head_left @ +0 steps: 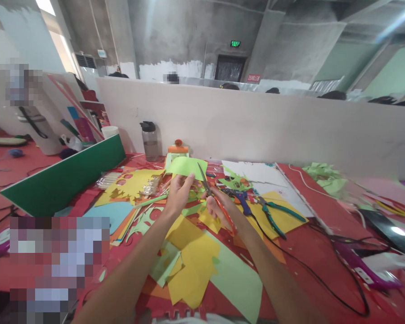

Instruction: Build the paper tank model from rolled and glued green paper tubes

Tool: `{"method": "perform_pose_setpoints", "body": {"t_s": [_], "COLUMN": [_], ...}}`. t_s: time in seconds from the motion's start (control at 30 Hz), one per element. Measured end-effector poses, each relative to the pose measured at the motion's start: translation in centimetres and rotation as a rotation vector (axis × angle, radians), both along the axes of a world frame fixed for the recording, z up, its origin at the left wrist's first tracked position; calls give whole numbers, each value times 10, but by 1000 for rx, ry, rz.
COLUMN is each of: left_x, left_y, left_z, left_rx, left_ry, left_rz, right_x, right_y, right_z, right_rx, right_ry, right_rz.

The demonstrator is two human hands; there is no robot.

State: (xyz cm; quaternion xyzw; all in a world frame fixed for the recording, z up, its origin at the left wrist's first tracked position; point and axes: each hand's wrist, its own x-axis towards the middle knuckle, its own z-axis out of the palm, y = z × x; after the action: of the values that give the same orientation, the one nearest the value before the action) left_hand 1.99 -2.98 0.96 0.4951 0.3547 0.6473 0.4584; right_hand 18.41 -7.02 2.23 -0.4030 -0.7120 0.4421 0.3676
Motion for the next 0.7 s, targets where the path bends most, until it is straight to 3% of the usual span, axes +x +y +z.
{"method": "perform_pose_setpoints", "body": {"t_s": [0.5,0.7], "left_x": [0,-1], "left_y": [-1,0], "left_z": [3,1], "left_rx": [-8,13], "left_ry": [-1,-12], "left_rz": [4,5], "right_x": [-2,2], "right_y": [0,1], "right_z": [-2,-4], "right_rx": [-46,30], "right_ry": [20,-46], "right_rz": [-46,-26]}}
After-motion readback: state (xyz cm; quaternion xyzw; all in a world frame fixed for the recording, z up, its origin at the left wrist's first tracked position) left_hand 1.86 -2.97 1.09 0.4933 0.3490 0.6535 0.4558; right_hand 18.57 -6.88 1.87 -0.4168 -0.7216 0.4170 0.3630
